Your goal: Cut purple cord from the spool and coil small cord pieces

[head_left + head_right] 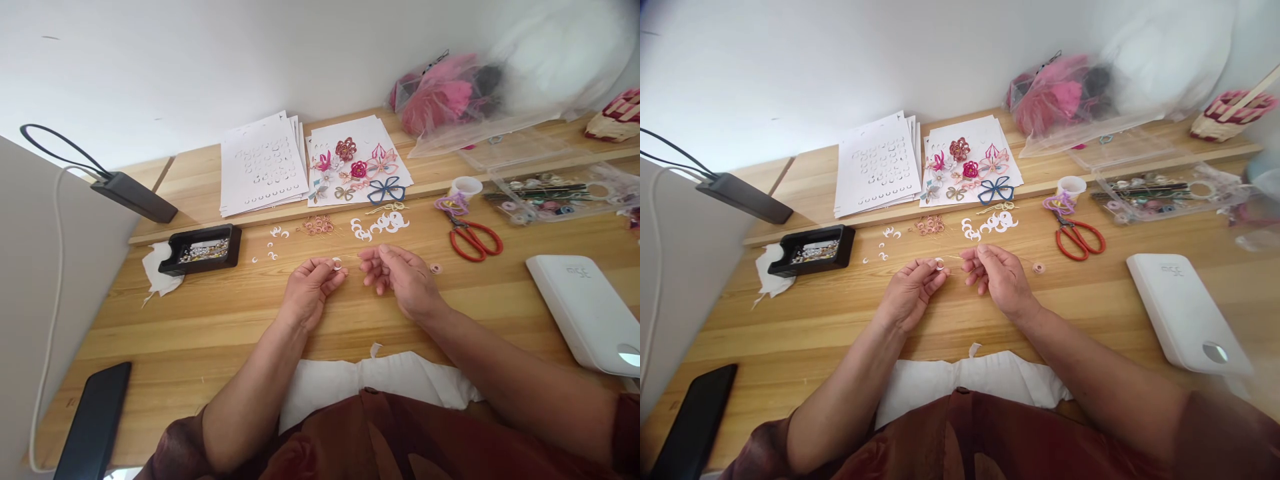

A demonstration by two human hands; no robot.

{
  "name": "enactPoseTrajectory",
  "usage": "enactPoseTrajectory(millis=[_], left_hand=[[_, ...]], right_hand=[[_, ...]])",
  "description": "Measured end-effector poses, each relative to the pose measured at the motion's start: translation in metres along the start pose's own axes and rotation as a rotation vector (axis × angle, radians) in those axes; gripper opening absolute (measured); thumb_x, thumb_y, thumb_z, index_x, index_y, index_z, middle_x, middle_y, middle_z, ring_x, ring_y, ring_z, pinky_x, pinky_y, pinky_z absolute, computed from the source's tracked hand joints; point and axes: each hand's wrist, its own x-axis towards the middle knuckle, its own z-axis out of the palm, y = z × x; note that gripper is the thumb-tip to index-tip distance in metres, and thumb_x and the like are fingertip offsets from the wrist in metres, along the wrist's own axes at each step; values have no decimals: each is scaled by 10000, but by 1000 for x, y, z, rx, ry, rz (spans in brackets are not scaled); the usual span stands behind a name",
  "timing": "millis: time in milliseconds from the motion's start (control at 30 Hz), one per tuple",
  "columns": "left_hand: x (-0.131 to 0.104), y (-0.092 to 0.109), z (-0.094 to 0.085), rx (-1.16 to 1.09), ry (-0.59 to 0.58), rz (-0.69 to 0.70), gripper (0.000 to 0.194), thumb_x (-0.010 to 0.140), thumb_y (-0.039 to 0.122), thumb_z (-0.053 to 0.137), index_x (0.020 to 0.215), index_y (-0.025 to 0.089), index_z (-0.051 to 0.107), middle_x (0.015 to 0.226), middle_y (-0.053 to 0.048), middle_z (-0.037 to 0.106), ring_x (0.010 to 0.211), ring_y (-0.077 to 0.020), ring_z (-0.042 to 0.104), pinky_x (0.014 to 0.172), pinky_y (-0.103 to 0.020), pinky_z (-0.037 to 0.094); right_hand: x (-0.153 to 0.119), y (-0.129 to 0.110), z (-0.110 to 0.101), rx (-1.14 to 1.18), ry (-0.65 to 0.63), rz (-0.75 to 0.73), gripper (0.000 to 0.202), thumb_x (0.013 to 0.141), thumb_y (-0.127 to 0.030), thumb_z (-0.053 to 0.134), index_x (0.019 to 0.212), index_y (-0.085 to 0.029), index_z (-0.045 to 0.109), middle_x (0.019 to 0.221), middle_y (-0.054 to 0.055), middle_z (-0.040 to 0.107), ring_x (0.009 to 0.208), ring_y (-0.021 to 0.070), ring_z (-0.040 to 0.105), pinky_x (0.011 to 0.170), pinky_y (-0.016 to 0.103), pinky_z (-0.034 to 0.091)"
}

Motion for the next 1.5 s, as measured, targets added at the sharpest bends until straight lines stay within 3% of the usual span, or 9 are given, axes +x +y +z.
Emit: enactPoseTrajectory(millis=[200,467,800,1100,1500], left_hand=[[-4,-3,1,100,-60,26,328,664,254,951,782,128,672,787,-24,733,759,-140,749,718,-220,603],[-7,-6,0,226,-123,70,408,649,402,961,814,143,693,797,-53,753,747,-168,751,634,-232,588],[-7,-8,0,211,-185,52,426,654,420,955,834,139,691,785,-44,746,691,-139,725,586,-205,564],[-6,-7,1,188,-155,60,414,648,411,952,814,138,688,770,-29,724,645,-117,687,565,-202,538],[-6,-7,1,171,-186,59,435,629,425,960,815,134,696,775,-40,733,657,-114,682,571,-193,532]], right_hand=[[-2,-1,4,-129,-5,-53,340,764,-501,837,896,-198,756,833,51,745,606,140,637,437,234,419],[-2,-1,4,-291,-26,-128,215,797,-415,789,789,-208,735,633,0,668,530,122,539,482,266,407],[-3,-1,4,-283,-50,-117,281,782,-463,817,718,-197,751,636,13,680,593,139,579,575,289,465],[-2,-5,2,-276,-63,-102,254,781,-455,822,845,-210,812,596,-4,666,522,128,538,501,279,439],[-2,-2,2,-263,-100,-108,217,808,-426,812,842,-213,837,582,-11,664,489,107,505,484,269,413]])
